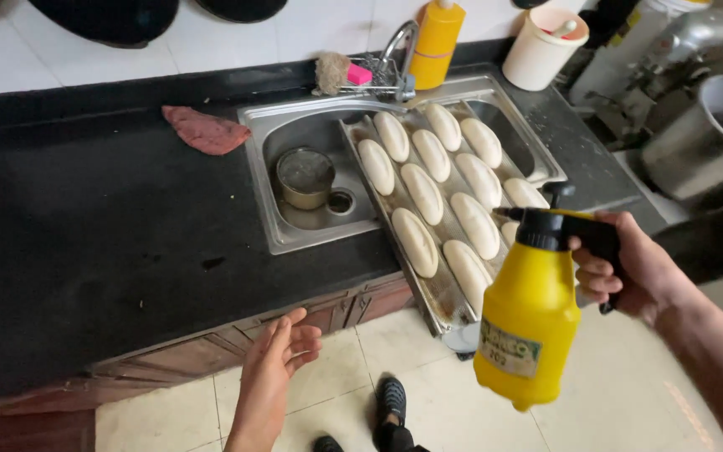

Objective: The person is taking trays of shaped bread dough from a rack, moving them to a sink area, and spraying them with water using a spray bottle.

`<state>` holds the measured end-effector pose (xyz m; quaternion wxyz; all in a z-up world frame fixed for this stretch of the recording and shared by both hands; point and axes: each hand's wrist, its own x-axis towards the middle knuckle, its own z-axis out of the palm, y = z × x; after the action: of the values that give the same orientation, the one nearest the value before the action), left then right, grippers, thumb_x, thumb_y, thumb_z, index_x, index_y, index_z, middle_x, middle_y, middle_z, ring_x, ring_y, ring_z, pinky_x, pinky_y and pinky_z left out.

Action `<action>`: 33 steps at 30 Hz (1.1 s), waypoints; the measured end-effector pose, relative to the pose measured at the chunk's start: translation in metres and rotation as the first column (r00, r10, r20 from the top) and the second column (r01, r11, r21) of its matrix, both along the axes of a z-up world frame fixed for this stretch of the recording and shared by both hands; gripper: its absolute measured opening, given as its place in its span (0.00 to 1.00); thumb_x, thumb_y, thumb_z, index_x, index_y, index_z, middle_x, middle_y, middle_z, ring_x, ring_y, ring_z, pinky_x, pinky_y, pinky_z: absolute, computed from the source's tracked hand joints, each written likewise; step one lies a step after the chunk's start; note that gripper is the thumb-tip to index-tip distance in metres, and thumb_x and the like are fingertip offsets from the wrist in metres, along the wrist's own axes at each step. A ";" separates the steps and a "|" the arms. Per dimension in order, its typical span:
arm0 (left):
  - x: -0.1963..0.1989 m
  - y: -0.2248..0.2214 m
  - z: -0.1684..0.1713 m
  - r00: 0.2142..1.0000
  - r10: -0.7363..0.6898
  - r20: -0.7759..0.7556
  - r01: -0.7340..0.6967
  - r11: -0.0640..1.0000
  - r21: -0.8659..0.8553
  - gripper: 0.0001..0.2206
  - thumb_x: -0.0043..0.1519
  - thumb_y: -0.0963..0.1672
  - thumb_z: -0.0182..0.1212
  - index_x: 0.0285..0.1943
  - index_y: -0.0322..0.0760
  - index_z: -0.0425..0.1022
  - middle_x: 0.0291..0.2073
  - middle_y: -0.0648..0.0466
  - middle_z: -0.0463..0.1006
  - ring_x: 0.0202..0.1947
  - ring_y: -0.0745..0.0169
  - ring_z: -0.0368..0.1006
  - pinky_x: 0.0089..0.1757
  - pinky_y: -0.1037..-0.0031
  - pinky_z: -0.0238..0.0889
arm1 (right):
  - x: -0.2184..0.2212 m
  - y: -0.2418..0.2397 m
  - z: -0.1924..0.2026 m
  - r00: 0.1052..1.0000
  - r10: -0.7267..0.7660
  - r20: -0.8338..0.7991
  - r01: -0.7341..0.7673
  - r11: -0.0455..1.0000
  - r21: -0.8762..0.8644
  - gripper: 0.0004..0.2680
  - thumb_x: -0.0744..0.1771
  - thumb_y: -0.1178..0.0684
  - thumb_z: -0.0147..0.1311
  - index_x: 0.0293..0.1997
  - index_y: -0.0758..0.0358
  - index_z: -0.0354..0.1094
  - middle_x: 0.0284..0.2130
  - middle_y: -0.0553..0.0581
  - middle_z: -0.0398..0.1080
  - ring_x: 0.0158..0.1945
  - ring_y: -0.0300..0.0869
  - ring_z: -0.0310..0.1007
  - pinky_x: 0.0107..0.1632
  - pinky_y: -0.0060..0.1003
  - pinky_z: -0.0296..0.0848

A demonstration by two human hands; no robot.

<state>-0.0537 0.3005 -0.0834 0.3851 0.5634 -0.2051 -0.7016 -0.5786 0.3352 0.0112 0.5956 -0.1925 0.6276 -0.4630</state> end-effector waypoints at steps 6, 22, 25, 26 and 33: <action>-0.010 0.005 -0.022 0.993 -0.089 -0.075 0.086 0.996 -0.040 0.21 0.78 0.47 0.53 0.69 0.27 0.84 0.44 0.36 0.88 0.43 0.45 0.82 0.50 0.58 0.77 | -0.046 0.110 -0.028 0.984 -0.162 -0.081 0.159 0.986 -0.044 0.22 0.77 0.28 0.40 0.44 0.60 0.64 0.15 0.48 0.45 0.14 0.37 0.40 0.20 0.42 0.42; -0.046 0.034 0.004 0.986 -0.167 -0.026 0.167 0.986 -0.025 0.20 0.78 0.46 0.52 0.69 0.27 0.83 0.47 0.35 0.88 0.46 0.45 0.82 0.50 0.60 0.76 | 0.050 0.156 -0.061 0.993 -0.115 -0.010 0.115 0.990 0.076 0.18 0.76 0.40 0.36 0.42 0.67 0.63 0.17 0.52 0.45 0.14 0.41 0.39 0.17 0.42 0.41; -0.053 0.040 -0.015 0.988 -0.148 -0.038 0.147 0.989 -0.027 0.19 0.78 0.46 0.53 0.68 0.27 0.83 0.46 0.35 0.89 0.44 0.46 0.82 0.49 0.60 0.76 | 0.025 0.180 -0.061 0.982 -0.185 0.044 0.180 0.978 0.109 0.21 0.77 0.34 0.37 0.42 0.65 0.64 0.15 0.49 0.44 0.14 0.39 0.38 0.18 0.43 0.41; -0.054 0.045 -0.026 0.989 -0.139 -0.052 0.137 0.990 -0.045 0.19 0.77 0.46 0.54 0.67 0.27 0.84 0.44 0.36 0.89 0.42 0.47 0.82 0.48 0.60 0.76 | 0.015 0.191 -0.058 0.975 -0.224 0.004 0.222 0.970 0.094 0.21 0.77 0.35 0.38 0.43 0.65 0.65 0.15 0.48 0.44 0.14 0.39 0.39 0.18 0.42 0.41; -0.056 0.067 -0.006 0.994 -0.112 -0.018 0.113 0.991 0.070 0.20 0.80 0.46 0.51 0.70 0.26 0.83 0.46 0.36 0.87 0.45 0.44 0.80 0.51 0.57 0.76 | -0.004 0.165 -0.029 0.875 -0.379 -0.301 0.353 0.925 -0.139 0.16 0.78 0.39 0.37 0.49 0.61 0.64 0.23 0.53 0.55 0.24 0.41 0.50 0.29 0.42 0.53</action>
<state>-0.1101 0.3678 -0.0894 0.3264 0.5592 -0.2086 -0.7329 -0.5831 0.5001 -0.0174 0.3783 -0.1668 0.7224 -0.5543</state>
